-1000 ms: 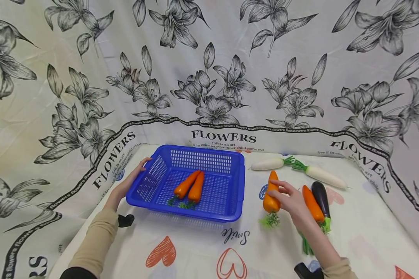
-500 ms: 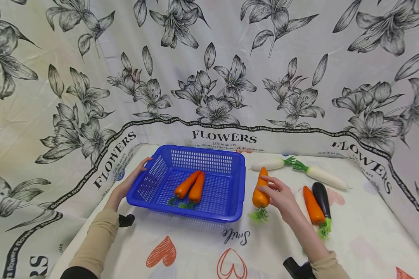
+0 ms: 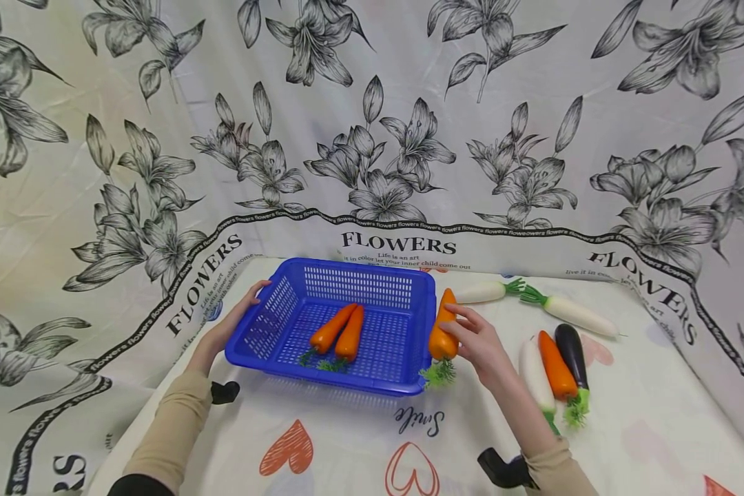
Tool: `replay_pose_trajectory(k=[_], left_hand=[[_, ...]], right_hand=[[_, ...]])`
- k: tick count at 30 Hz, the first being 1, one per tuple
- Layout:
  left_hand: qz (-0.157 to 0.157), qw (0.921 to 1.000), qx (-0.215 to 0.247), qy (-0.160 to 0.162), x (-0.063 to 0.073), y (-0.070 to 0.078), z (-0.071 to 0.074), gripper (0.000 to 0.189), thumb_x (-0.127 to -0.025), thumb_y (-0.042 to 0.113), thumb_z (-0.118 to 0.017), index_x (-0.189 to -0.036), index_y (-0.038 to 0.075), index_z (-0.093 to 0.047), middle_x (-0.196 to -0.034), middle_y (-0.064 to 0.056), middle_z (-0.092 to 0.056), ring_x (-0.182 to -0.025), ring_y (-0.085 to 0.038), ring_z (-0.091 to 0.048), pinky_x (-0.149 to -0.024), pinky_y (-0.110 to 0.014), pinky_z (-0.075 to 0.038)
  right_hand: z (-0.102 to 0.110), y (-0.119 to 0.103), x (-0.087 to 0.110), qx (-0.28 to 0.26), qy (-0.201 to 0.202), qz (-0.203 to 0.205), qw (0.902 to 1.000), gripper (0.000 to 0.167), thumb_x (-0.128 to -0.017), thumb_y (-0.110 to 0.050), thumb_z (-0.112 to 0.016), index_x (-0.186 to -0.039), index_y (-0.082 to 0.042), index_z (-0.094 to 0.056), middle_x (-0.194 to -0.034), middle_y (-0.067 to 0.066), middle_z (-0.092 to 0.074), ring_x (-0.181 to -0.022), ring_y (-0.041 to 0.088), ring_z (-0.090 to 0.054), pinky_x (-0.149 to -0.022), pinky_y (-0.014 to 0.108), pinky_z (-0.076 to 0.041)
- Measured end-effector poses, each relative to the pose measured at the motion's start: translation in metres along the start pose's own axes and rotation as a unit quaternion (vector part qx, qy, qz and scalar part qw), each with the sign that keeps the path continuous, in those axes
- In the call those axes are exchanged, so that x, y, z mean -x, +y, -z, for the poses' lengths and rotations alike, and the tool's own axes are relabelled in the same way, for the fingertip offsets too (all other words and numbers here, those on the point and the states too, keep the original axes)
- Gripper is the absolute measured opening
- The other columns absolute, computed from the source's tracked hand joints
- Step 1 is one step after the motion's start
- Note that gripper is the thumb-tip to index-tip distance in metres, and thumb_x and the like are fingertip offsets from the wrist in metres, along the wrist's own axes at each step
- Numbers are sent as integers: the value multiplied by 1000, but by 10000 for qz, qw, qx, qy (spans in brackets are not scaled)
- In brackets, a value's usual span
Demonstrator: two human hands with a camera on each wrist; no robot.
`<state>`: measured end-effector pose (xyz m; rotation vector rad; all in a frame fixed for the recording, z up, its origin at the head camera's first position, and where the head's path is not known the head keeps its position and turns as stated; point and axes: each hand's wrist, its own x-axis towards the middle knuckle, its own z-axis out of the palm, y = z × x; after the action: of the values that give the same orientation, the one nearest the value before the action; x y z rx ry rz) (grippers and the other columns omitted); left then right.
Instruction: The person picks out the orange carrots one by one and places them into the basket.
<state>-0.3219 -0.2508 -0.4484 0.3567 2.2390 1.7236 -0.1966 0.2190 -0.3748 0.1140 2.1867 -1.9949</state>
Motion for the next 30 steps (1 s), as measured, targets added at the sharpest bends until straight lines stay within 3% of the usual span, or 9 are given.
replay_pose_trajectory(k=[7,14,30], left_hand=[[67,10000,26,-43,1,0,0,51,-100,29,-21,-150,30,-10,-159,-10,2,-139,-40,-13,-106,-54,-18],[68,10000,17,-18,1,-1,0,50,-101,29,-20,-150,30,-10,-159,-9,4,-142,-40,-8,-107,-58,-13],[56,10000,42,-31,1,0,0,50,-101,30,-20,-150,31,-10,-159,-8,3,-140,-40,-11,-106,-56,-16]], right_hand=[[-9,-5,-5,-140,-131,2,9998,59,-95,-27,-54,-146,-8,-32,-131,15,-44,-99,9,-56,-85,25,-51],[-23,-8,-12,-261,-116,-56,9996,57,-94,-24,-55,-145,-8,-34,-136,19,-41,-104,13,-55,-89,30,-50],[-54,-6,-30,-456,-256,-65,9986,54,-95,-21,-54,-145,-12,-35,-141,20,-35,-120,30,-47,-98,38,-45]])
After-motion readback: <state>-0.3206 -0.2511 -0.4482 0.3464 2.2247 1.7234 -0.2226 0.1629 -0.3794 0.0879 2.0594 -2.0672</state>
